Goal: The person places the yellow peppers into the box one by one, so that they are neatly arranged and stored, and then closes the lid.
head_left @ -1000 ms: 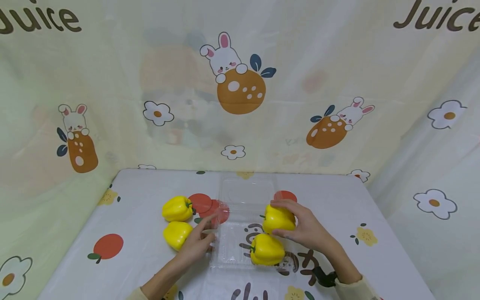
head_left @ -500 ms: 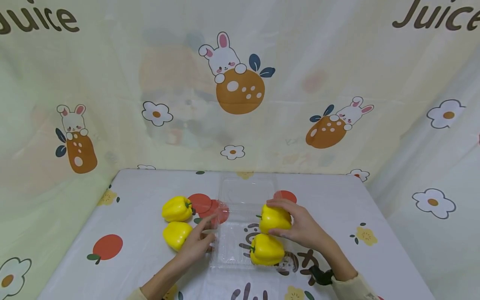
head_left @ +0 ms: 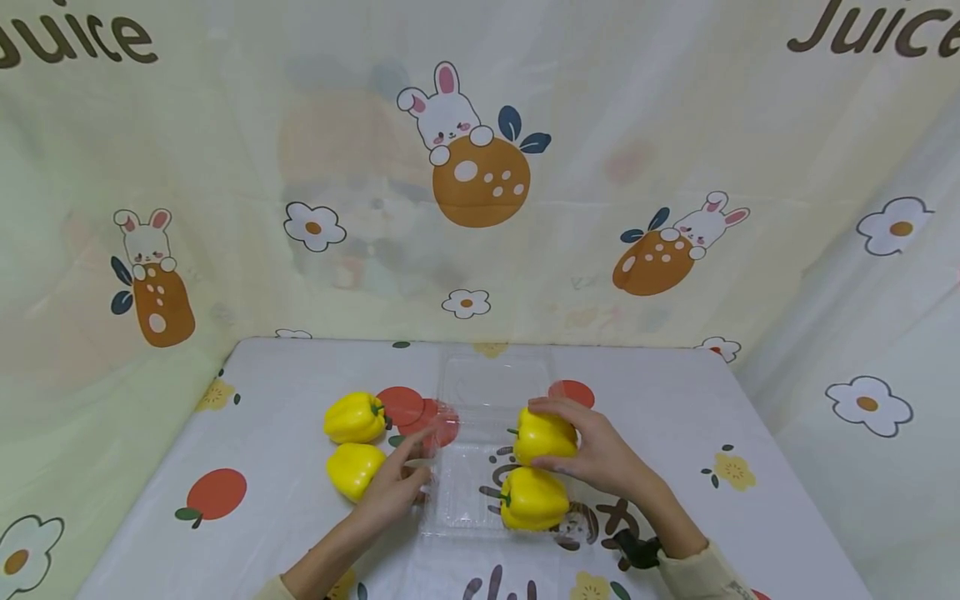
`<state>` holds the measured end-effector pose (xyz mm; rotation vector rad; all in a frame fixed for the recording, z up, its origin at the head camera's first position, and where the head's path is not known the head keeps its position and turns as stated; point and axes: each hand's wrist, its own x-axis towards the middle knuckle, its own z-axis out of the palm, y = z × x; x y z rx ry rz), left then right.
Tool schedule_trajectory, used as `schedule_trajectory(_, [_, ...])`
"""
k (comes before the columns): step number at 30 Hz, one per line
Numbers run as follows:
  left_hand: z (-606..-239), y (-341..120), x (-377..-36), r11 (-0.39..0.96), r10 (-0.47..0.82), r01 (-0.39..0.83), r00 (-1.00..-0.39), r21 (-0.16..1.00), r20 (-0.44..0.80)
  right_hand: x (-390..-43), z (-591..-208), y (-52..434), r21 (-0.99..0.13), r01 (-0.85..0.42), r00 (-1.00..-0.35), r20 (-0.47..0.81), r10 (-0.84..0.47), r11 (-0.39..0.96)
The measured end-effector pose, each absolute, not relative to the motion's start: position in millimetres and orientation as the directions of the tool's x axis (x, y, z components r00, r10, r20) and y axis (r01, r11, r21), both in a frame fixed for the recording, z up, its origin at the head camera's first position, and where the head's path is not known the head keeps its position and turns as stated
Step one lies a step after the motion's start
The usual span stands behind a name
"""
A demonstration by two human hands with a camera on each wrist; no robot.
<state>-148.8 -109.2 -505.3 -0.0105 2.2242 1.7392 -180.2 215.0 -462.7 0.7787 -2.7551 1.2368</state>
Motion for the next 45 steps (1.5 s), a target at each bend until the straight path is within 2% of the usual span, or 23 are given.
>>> schedule_trajectory(9, [-505,-110,-150,0.260,0.183,-0.195,-0.952,0.946,-0.246,-183,-459,215,-0.700,-0.463,-0.869,0.236,-0.435,0.544])
schedule_trajectory(25, [-506,-110,-149,0.261,0.186,-0.191,-0.952,0.946,-0.244,-184,-463,212,-0.717,-0.437,-0.871,0.188,-0.454,0.542])
schedule_trajectory(36, [-504,-110,-147,0.264,0.192,-0.193,-0.950,0.945,-0.248,-187,-465,213,-0.750,-0.345,-0.899,0.092,-0.428,0.564])
schedule_trajectory(45, [-505,-110,-147,0.263,0.193,-0.188,-0.951,0.946,-0.243,-189,-470,214,-0.773,-0.313,-0.904,0.064,-0.423,0.552])
